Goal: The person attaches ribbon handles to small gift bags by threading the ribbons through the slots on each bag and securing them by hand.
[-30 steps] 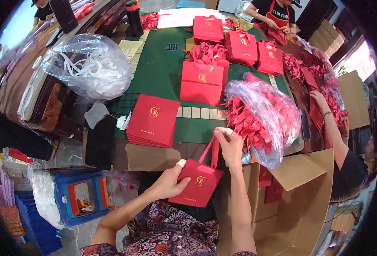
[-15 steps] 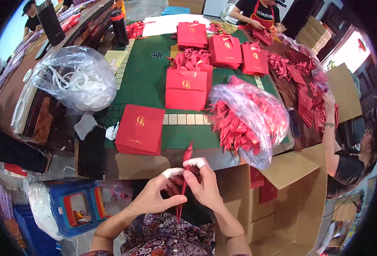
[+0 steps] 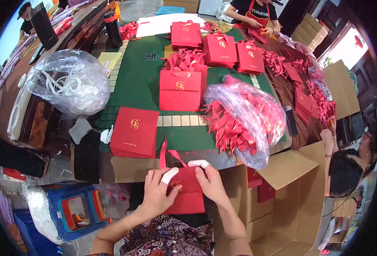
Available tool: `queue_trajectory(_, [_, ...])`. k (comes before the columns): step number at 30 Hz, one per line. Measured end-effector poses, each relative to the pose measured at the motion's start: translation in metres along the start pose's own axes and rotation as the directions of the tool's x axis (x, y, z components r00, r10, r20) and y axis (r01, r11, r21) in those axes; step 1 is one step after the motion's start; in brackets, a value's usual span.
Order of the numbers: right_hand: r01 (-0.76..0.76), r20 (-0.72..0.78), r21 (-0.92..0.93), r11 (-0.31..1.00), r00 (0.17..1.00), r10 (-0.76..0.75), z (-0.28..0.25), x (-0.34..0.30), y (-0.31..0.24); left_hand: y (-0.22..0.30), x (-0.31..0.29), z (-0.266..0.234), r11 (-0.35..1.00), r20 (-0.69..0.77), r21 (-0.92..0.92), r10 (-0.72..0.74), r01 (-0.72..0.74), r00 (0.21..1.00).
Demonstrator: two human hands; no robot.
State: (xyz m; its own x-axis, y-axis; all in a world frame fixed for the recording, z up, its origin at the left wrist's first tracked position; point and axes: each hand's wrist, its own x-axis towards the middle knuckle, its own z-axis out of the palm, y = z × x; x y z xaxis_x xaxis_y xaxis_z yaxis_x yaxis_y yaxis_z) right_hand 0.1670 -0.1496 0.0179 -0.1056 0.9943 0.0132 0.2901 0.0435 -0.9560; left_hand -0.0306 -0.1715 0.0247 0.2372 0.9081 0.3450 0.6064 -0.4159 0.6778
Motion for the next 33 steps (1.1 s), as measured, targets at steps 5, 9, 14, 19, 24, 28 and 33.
queue_trajectory(5, [-0.036,-0.158,-0.399,0.916,0.987,-0.030,0.002,0.008,-0.001,-0.026,-0.008,0.015,0.993,0.071,0.118,0.005,-0.013,0.997])
queue_trajectory(9, [-0.009,-0.409,-0.521,0.853,0.880,-0.241,-0.024,0.027,0.022,-0.026,-0.003,0.016,0.992,0.075,0.117,0.039,-0.047,0.996])
queue_trajectory(14, [-0.096,-0.436,-0.677,0.730,0.851,-0.292,-0.035,0.048,0.043,-0.021,0.015,0.022,0.989,0.071,0.118,0.076,-0.084,0.995])
queue_trajectory(19, [-0.111,-0.386,-0.721,0.684,0.885,-0.262,-0.028,0.040,0.025,-0.030,0.017,0.026,0.984,0.143,0.174,0.008,-0.034,0.990])
queue_trajectory(24, [0.047,-0.265,-0.701,0.712,0.909,-0.320,-0.010,-0.002,-0.002,-0.033,0.015,0.026,0.989,0.098,0.136,0.042,-0.056,0.994])
queue_trajectory(28, [0.208,-0.079,-0.566,0.798,0.949,-0.304,0.009,-0.026,-0.020,-0.025,0.012,0.022,0.971,0.058,-0.119,0.214,-0.206,0.975])
queue_trajectory(33, [0.143,-0.055,-0.331,0.933,0.984,-0.170,0.018,-0.041,-0.025,-0.020,0.000,0.019,0.949,0.063,-0.307,0.091,-0.068,0.994])
